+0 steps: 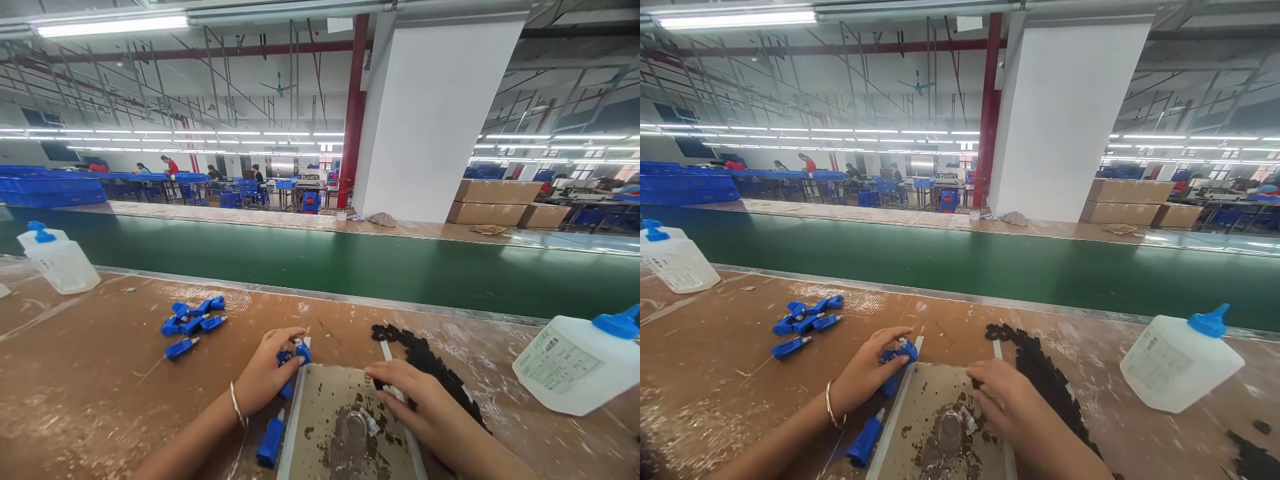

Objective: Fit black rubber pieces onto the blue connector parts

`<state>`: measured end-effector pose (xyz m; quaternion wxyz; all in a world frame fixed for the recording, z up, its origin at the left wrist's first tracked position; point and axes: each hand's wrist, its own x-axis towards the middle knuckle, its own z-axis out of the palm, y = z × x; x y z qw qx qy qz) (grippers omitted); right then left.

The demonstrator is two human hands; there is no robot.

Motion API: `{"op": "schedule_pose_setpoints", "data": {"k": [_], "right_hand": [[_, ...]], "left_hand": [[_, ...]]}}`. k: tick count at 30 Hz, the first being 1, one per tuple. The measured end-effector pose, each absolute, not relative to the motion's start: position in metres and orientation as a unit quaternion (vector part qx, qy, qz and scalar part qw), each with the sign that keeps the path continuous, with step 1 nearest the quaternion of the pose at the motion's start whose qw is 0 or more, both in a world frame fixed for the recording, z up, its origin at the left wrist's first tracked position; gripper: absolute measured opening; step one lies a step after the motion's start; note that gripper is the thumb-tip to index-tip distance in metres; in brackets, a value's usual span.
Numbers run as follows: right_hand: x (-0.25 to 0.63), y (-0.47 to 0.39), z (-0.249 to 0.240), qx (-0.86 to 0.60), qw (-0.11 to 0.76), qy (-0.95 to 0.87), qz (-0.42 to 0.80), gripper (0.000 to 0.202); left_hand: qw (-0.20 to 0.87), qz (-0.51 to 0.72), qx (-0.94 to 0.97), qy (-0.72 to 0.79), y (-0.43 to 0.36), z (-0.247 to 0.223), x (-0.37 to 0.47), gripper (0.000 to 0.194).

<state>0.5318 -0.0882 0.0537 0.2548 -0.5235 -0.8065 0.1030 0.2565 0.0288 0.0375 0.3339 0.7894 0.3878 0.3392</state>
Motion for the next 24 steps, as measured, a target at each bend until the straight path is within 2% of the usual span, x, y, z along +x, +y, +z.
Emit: {"op": "schedule_pose_setpoints", "data": {"k": [2, 5, 8, 12, 17, 19, 21, 24], "right_hand": [[0.518, -0.097, 0.054, -0.434, 0.289, -0.852, 0.056, 0.029], [0.501, -0.101, 0.05, -0.35, 0.301, -0.886, -0.048, 0.028], [0.494, -0.099, 0.046, -0.342, 0.296, -0.885, -0.113, 0.031], [0.494, -0.098, 0.044, -0.352, 0.293, -0.879, -0.134, 0.036], [0.496, -0.098, 0.042, -0.358, 0.286, -0.883, -0.103, 0.029], [0.497, -0.099, 0.044, -0.355, 0.316, -0.876, -0.084, 0.028], [0.499, -0.101, 0.048, -0.365, 0.362, -0.857, -0.022, 0.028], [0.501, -0.109, 0.055, -0.402, 0.424, -0.796, 0.157, 0.035]], "left_hand": [[0.384, 0.402, 0.739, 0.379, 0.023, 0.044, 0.259, 0.038], [0.527, 0.437, 0.656, 0.319, 0.008, 0.052, 0.262, 0.035], [0.661, 0.416, 0.578, 0.238, -0.006, 0.051, 0.266, 0.039], [0.732, 0.365, 0.535, 0.21, -0.017, 0.043, 0.274, 0.042], [0.751, 0.35, 0.514, 0.222, -0.026, 0.044, 0.277, 0.043], [0.753, 0.35, 0.511, 0.225, -0.028, 0.046, 0.276, 0.043], [0.761, 0.349, 0.499, 0.222, -0.03, 0.045, 0.276, 0.041], [0.79, 0.33, 0.476, 0.201, -0.037, 0.039, 0.279, 0.043]]}}
